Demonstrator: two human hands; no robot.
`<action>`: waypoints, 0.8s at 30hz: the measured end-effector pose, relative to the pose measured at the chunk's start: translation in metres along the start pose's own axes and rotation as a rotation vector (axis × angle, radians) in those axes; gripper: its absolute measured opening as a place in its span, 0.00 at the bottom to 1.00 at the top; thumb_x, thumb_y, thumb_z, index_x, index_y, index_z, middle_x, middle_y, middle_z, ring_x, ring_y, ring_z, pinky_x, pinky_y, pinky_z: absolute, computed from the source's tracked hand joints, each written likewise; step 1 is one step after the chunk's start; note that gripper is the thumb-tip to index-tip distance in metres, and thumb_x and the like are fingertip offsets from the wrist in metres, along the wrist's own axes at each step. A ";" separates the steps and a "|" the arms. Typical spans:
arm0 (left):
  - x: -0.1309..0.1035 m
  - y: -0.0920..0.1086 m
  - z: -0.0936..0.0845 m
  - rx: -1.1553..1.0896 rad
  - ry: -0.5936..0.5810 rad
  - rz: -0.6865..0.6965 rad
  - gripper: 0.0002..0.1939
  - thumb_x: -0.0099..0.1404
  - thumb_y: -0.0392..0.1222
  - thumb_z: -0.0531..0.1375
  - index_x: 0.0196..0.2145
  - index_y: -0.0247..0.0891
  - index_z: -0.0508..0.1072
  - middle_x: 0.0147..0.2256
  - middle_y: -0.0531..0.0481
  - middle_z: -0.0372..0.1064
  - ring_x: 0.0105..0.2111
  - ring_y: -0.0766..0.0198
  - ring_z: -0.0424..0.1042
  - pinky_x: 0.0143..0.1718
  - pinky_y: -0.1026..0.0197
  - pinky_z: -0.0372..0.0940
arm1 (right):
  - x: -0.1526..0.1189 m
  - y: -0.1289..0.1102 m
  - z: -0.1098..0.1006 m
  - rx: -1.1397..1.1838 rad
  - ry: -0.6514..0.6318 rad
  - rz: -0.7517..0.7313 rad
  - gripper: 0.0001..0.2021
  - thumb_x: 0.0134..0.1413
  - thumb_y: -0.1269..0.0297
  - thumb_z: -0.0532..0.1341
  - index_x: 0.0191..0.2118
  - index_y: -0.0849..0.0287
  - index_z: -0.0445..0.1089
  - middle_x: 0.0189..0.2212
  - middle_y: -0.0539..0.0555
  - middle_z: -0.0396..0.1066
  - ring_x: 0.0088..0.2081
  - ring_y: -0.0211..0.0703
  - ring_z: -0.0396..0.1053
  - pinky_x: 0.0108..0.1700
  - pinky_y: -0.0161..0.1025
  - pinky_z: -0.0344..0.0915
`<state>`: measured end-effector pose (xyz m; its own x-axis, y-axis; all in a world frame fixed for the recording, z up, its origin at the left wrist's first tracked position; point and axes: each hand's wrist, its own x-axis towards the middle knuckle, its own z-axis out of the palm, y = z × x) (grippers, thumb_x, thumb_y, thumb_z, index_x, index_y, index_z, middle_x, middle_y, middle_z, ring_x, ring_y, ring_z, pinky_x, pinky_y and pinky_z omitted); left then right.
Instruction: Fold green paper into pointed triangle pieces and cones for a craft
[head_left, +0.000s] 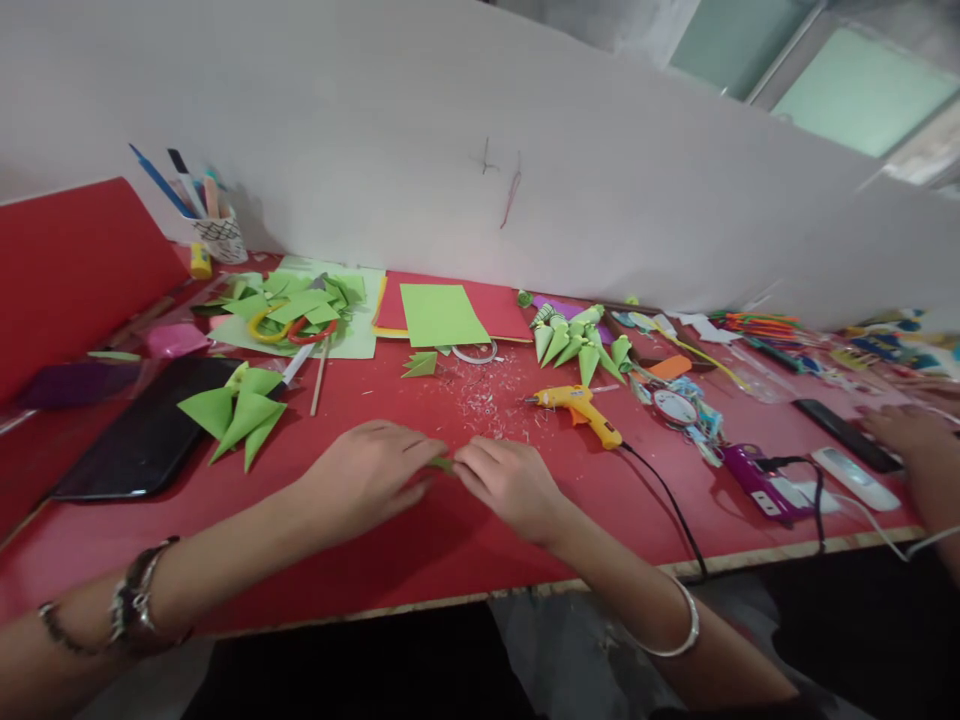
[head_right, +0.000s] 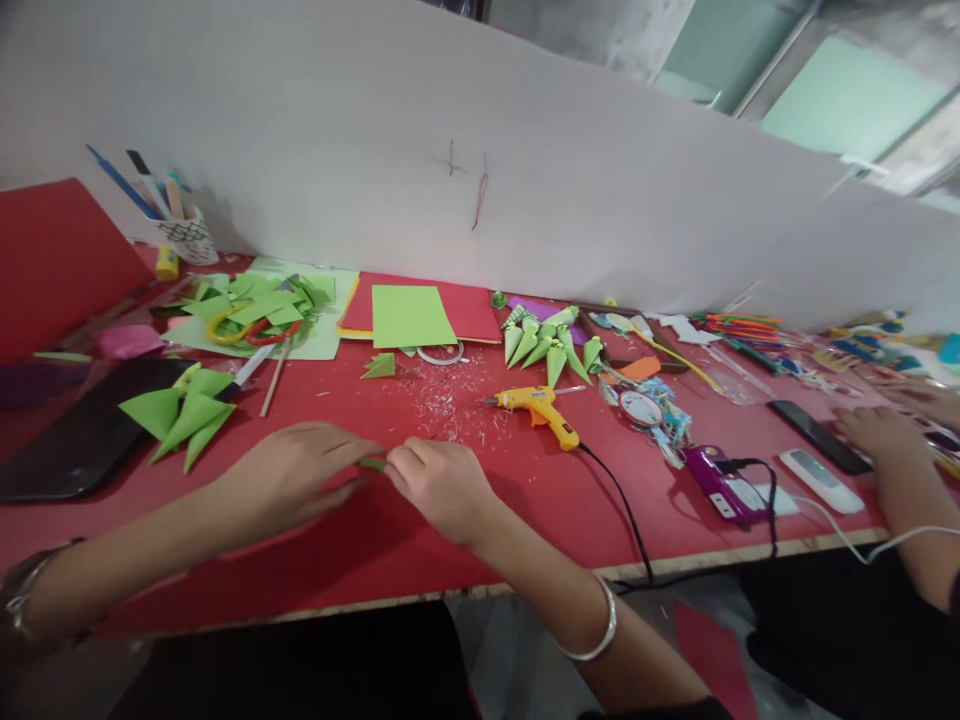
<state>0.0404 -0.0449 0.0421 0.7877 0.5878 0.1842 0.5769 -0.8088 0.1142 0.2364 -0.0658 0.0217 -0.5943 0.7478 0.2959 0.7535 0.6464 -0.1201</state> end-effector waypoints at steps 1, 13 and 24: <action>0.003 0.005 -0.003 0.048 0.038 0.004 0.09 0.63 0.38 0.49 0.33 0.37 0.67 0.27 0.50 0.70 0.26 0.62 0.69 0.29 0.60 0.60 | 0.002 -0.003 -0.005 0.075 0.006 0.029 0.12 0.60 0.65 0.48 0.29 0.61 0.65 0.25 0.51 0.67 0.26 0.35 0.63 0.27 0.33 0.52; -0.006 -0.020 -0.010 0.185 0.107 0.052 0.11 0.58 0.32 0.46 0.20 0.39 0.60 0.12 0.58 0.54 0.12 0.71 0.52 0.17 0.65 0.42 | 0.006 0.005 -0.030 0.606 -0.018 0.156 0.13 0.59 0.62 0.50 0.27 0.61 0.64 0.22 0.47 0.62 0.24 0.31 0.59 0.27 0.28 0.53; -0.031 -0.065 -0.032 0.056 0.126 -0.207 0.12 0.63 0.45 0.46 0.34 0.40 0.67 0.30 0.49 0.71 0.28 0.63 0.69 0.27 0.63 0.57 | 0.018 0.019 -0.030 0.662 -0.025 0.106 0.11 0.57 0.62 0.51 0.28 0.61 0.65 0.23 0.48 0.65 0.26 0.32 0.61 0.29 0.29 0.55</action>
<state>-0.0280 -0.0112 0.0605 0.6206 0.7312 0.2830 0.7369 -0.6673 0.1082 0.2486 -0.0440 0.0532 -0.5387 0.8105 0.2298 0.4814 0.5200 -0.7055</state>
